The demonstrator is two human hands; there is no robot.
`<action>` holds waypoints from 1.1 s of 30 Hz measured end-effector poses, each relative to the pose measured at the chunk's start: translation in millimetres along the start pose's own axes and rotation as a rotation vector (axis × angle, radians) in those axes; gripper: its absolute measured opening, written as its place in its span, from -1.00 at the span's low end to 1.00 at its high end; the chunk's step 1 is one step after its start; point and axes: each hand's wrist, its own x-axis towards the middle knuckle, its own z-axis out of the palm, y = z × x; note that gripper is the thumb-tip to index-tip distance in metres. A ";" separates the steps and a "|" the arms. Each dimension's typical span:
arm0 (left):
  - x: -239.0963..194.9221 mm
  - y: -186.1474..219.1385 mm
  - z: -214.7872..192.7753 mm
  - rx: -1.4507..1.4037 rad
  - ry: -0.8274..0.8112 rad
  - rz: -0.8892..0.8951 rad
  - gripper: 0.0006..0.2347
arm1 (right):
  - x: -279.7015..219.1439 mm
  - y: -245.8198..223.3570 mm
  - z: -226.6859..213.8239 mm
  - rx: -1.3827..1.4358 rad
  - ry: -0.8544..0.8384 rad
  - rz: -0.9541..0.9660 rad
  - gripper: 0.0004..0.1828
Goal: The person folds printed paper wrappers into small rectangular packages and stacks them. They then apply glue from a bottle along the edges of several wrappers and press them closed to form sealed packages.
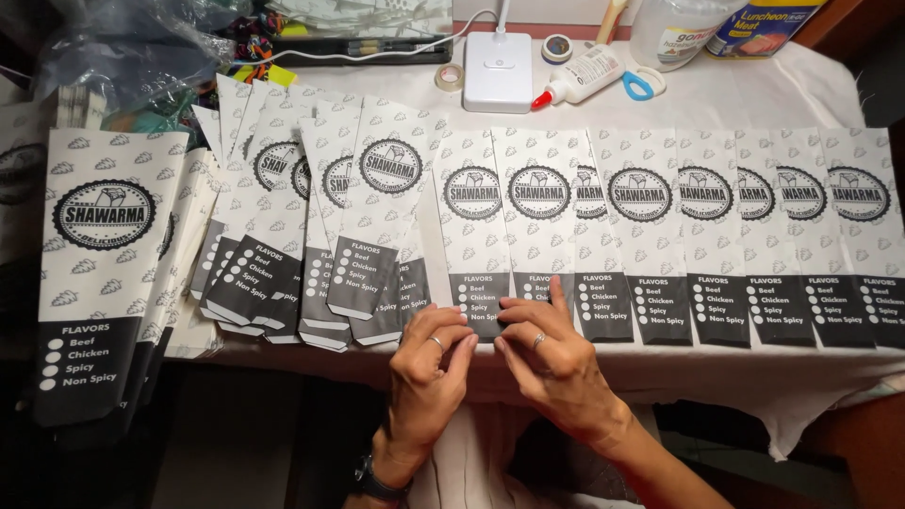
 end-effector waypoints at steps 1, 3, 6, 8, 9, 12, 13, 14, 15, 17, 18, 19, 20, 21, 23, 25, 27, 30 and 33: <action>2.3 3.7 1.8 -0.005 0.037 -0.063 -0.97 | 2.0 -2.3 1.1 0.021 0.039 0.067 -0.90; 1.6 0.3 1.0 -0.015 0.016 -0.131 -0.94 | 3.2 -0.2 0.5 0.056 0.045 0.139 -0.90; 2.2 0.6 -4.3 -0.050 -0.013 -0.199 -0.91 | 4.3 0.2 -0.4 0.094 0.043 0.211 -0.91; 3.7 0.2 -5.2 -0.074 -0.020 -0.194 -0.89 | 6.3 0.8 -0.3 0.097 0.039 0.208 -0.90; 2.9 -0.6 -4.1 -0.065 -0.018 -0.159 -0.87 | 6.3 0.9 0.5 0.081 0.031 0.214 -0.87; 1.2 -2.7 -3.0 0.040 0.031 -0.031 -0.83 | 4.4 0.2 3.5 0.031 0.020 0.174 -0.77; 1.5 -3.7 -2.5 0.130 0.068 0.060 -0.81 | 3.7 0.4 4.5 -0.007 0.020 0.137 -0.71; -3.6 -8.2 -3.9 0.134 0.072 0.064 -0.81 | 2.1 0.1 5.5 -0.005 0.021 0.131 -0.71; -8.6 -13.0 -5.0 0.304 0.059 0.074 -0.79 | 0.6 0.2 6.7 -0.032 0.000 0.104 -0.68; -16.0 -19.5 -5.8 0.473 0.046 0.084 -0.72 | -2.2 -1.0 8.1 -0.061 -0.020 0.078 -0.64; -19.2 -20.8 -5.9 0.458 0.046 0.095 -0.73 | -3.4 -2.3 8.6 -0.111 -0.036 0.035 -0.62; -22.4 -22.4 -5.9 0.443 0.047 0.106 -0.74 | -4.7 -3.5 9.3 -0.161 -0.052 -0.007 -0.59; -23.3 -18.8 -8.0 0.443 0.047 0.103 -0.74 | -5.3 -4.6 8.8 -0.160 -0.055 -0.007 -0.59; -24.1 -15.3 -10.1 0.362 0.013 0.105 -0.73 | -5.8 -5.7 8.3 -0.162 -0.055 -0.012 -0.60; -24.1 -13.6 -11.9 0.281 -0.016 0.110 -0.70 | -5.0 -6.0 7.5 -0.165 -0.055 -0.024 -0.61; -25.8 -15.8 -12.1 0.252 0.001 0.129 -0.77 | -5.4 -6.2 7.5 -0.178 -0.069 -0.027 -0.60; -23.6 -15.1 -13.0 0.236 -0.004 0.112 -0.76 | -5.1 -6.4 7.6 -0.183 -0.073 -0.028 -0.58; -13.0 -3.6 -20.7 0.263 0.068 0.111 -0.81 | -5.1 -7.1 7.6 -0.200 -0.077 -0.033 -0.57; 4.6 -7.6 -34.9 0.480 0.150 0.074 -0.80 | -5.4 -6.4 9.9 -0.206 -0.075 -0.047 -0.47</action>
